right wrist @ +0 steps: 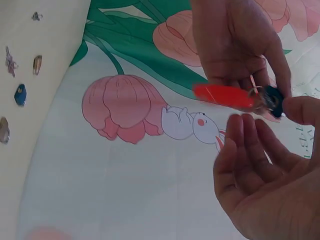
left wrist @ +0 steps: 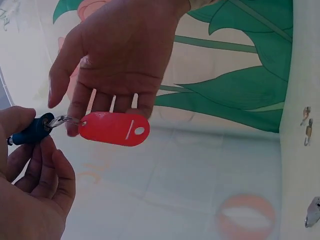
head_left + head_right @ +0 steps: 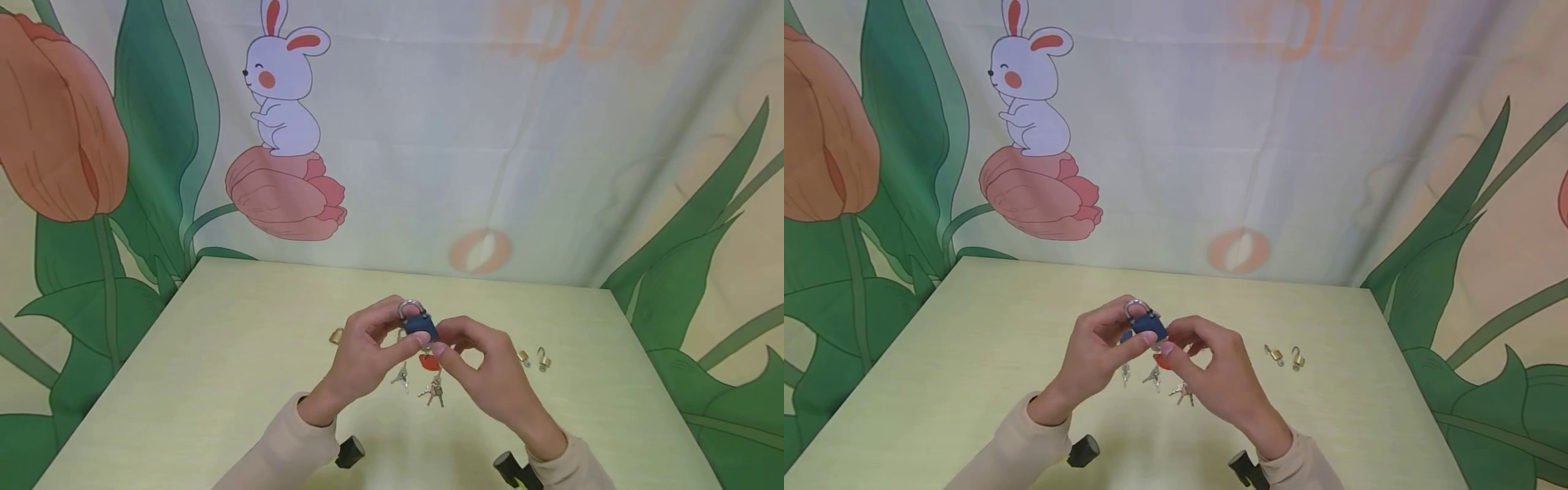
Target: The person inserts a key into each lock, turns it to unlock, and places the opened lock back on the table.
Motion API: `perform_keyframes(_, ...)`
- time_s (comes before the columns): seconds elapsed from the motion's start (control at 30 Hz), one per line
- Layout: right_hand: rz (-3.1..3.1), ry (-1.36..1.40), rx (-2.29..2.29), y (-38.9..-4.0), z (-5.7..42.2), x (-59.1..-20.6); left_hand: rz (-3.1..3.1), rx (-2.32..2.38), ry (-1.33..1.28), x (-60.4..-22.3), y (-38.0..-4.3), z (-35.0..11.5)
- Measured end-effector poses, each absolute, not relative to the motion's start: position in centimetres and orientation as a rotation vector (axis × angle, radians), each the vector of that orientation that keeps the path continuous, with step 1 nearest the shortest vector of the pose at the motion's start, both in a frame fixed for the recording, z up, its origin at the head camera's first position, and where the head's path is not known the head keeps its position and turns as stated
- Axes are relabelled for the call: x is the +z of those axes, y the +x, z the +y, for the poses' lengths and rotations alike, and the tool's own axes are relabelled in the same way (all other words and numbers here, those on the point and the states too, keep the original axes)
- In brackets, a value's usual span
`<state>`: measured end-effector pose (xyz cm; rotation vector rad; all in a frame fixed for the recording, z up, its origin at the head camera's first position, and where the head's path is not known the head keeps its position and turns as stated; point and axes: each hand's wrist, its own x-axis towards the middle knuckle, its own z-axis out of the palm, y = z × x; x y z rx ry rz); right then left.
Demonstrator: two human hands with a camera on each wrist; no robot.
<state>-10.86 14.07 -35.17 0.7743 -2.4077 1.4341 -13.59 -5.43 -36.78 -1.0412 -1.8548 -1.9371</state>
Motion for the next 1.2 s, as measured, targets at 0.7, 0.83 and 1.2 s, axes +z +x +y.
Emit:
perform_keyframes(0.7, -2.161, 0.945, 1.106, -10.9, 13.8, -34.6, -1.955, -1.248, -1.092, -38.7, -14.3, -5.3)
perform_keyframes(0.83, -2.151, 0.925, 1.113, -10.9, 13.7, -34.7, -1.944, -1.227, -1.082, -38.7, -14.3, -5.3)
perform_keyframes(1.2, -2.202, 0.783, 1.205, -10.5, 12.9, -35.6, -1.86, -0.834, -0.919, -38.6, -14.7, -4.9)
